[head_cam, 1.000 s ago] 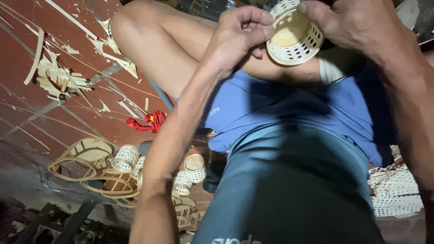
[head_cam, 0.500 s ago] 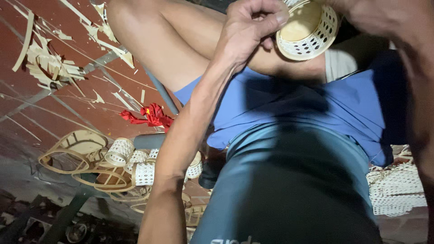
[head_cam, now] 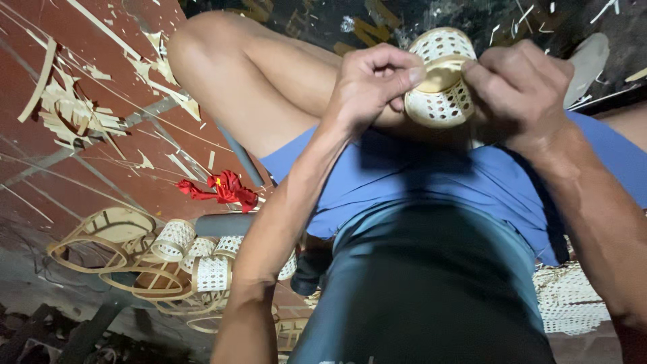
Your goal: The person sits on the floor assembling a woven bamboo basket. They fit a thin bamboo rim ring around the basket mouth, press the rim into place, apply glue from a squeeze bottle around the edge, and then hold and cut a perforated bamboo strip with pliers.
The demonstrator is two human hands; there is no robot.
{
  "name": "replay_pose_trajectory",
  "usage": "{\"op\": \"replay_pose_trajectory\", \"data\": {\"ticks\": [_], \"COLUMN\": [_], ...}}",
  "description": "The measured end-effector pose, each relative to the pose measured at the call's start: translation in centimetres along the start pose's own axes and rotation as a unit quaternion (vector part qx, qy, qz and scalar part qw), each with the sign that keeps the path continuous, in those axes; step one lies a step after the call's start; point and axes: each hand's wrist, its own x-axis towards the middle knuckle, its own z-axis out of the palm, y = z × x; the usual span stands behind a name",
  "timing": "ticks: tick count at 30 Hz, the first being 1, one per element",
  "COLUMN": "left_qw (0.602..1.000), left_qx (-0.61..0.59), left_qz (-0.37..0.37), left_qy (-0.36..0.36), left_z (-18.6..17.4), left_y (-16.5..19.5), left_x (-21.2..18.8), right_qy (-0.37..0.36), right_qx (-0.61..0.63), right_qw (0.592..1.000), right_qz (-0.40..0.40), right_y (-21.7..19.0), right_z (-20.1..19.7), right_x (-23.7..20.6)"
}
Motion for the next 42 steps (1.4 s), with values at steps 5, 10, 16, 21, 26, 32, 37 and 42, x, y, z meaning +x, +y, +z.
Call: {"op": "replay_pose_trajectory", "data": {"ticks": [5, 10, 16, 21, 26, 32, 37, 42], "left_qw": [1.0, 1.0, 0.998, 0.998, 0.992, 0.987, 0.981, 0.976], "left_qx": [-0.006, 0.028, 0.057, 0.047, 0.103, 0.147, 0.189, 0.213], "left_qz": [-0.015, -0.008, 0.014, -0.027, -0.056, -0.053, -0.03, 0.036], "left_qy": [0.019, 0.001, -0.017, -0.021, -0.042, -0.043, -0.02, -0.011], "left_z": [0.5, 0.8, 1.0, 1.2, 1.3, 1.7, 2.1, 2.1], "left_y": [0.2, 0.8, 1.5, 2.6, 4.3, 5.5, 5.2, 4.5], "left_x": [-0.3, 0.6, 0.9, 1.3, 2.5, 3.1, 2.9, 3.0], "right_qy": [0.008, -0.012, -0.022, -0.037, -0.03, -0.05, -0.042, -0.028], "right_qx": [0.003, 0.002, 0.003, 0.014, -0.001, 0.01, 0.007, -0.017], "right_qw": [1.0, 1.0, 1.0, 0.999, 1.0, 0.998, 0.997, 0.995], "right_qz": [-0.004, 0.013, 0.005, 0.004, 0.004, 0.033, 0.062, 0.092], "right_y": [-0.2, 0.1, 0.5, 1.0, 1.2, 1.3, 0.8, 0.1], "right_z": [-0.3, -0.3, -0.1, -0.3, -0.2, -0.7, -0.9, -0.6], "right_x": [0.5, -0.1, -0.9, -0.7, -0.1, 0.7, 2.2, 3.0]}}
